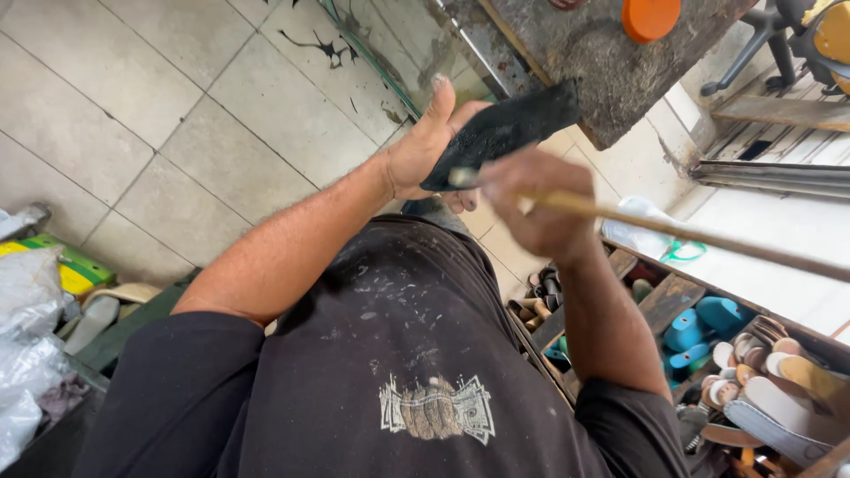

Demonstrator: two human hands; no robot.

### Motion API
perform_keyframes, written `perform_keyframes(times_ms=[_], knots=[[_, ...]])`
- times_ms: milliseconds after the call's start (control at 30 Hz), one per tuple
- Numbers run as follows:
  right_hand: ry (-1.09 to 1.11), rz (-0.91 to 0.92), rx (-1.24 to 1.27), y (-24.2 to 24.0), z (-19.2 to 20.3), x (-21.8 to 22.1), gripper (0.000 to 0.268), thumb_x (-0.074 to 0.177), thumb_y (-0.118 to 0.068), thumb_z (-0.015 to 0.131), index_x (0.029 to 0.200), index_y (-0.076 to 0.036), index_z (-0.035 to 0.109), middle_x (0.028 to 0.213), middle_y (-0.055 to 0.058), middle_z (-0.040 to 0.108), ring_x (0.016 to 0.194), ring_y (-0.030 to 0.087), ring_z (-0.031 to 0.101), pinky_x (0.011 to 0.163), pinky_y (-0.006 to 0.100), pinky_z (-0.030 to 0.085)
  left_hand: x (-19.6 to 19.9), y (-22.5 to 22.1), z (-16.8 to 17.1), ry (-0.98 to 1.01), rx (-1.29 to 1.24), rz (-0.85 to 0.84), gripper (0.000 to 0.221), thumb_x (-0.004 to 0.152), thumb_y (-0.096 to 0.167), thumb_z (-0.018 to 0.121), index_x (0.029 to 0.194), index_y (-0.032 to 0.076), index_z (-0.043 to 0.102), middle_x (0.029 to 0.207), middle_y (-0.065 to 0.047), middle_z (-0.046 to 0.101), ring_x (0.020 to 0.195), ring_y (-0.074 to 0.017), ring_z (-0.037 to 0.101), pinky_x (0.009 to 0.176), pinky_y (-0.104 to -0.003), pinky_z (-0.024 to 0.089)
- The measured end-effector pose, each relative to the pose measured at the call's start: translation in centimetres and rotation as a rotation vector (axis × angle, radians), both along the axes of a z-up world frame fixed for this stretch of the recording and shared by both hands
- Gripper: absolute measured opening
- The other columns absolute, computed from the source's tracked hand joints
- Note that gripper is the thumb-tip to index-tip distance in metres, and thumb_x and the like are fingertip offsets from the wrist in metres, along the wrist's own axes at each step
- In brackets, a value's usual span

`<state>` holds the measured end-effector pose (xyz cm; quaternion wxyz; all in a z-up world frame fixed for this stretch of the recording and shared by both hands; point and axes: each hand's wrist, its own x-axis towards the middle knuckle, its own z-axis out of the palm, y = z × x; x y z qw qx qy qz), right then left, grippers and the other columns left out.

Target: Applying glue to a shoe sole component using a brush at a repair bench

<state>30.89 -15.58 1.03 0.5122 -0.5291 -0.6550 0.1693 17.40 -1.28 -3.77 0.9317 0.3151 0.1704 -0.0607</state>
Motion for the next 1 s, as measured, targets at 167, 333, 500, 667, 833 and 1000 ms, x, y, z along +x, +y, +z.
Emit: perform_keyframes(times_ms=[167,333,500,667,833,1000], knots=[[-0.127,-0.333,0.196,2.9,0.8,1.9,0.016,0.095,0.001,0.080,0.096,0.001,0.064,0.091,0.020,0.071,0.090,0.035,0.075,0.077,0.042,0.058,0.6,0.0,0.4,0.039,-0.004,0.002,0.137,0.048,0.092,0.033,0.159,0.012,0.026,0.120,-0.027,0.064,0.051,-0.0249,0.070,0.041,-0.032,0.061],[0.036,-0.156,-0.041,2.8,0.7,2.0,0.020,0.095,0.009,0.081,0.103,0.001,0.064,0.098,0.018,0.072,0.091,0.029,0.074,0.080,0.038,0.064,0.5,-0.1,0.1,0.089,-0.143,0.022,0.155,0.042,0.094,0.040,0.167,0.016,-0.010,0.099,-0.025,0.066,0.051,-0.0267,0.064,0.043,-0.037,0.059],[0.005,-0.139,-0.067,3.1,0.8,1.8,0.019,0.096,0.004,0.082,0.103,-0.001,0.065,0.096,0.015,0.072,0.086,0.025,0.073,0.073,0.034,0.062,0.4,0.0,0.3,0.068,-0.174,0.025,0.141,0.046,0.093,0.039,0.160,0.014,0.015,0.105,-0.024,0.061,0.049,-0.0242,0.063,0.039,-0.034,0.058],[-0.067,-0.283,0.061,3.3,0.8,3.3,0.017,0.098,0.011,0.076,0.100,0.001,0.062,0.090,0.017,0.070,0.075,0.024,0.070,0.059,0.032,0.060,0.3,0.1,-1.5,-0.051,-0.151,0.007,0.131,0.052,0.092,0.036,0.161,0.019,0.024,0.118,-0.027,0.058,0.046,-0.0330,0.060,0.042,-0.042,0.060],[-0.304,-0.384,0.082,1.4,2.6,5.7,0.024,0.097,0.004,0.070,0.081,-0.009,0.057,0.086,0.012,0.072,0.081,0.034,0.068,0.079,0.038,0.052,-1.1,-0.6,-2.4,-0.047,-0.064,0.115,0.127,0.066,0.097,0.036,0.160,0.013,0.027,0.098,-0.033,0.071,0.055,-0.0420,0.072,0.041,-0.047,0.065],[-0.378,0.025,-0.119,3.4,5.1,-2.5,0.022,0.085,-0.014,0.074,0.102,-0.012,0.060,0.132,0.020,0.062,0.100,0.044,0.069,0.078,0.048,0.056,-4.6,0.8,-5.0,-0.188,0.021,0.128,0.097,0.085,0.089,0.029,0.134,0.008,0.053,0.085,-0.023,0.070,0.053,-0.0343,0.072,0.037,-0.041,0.062]])
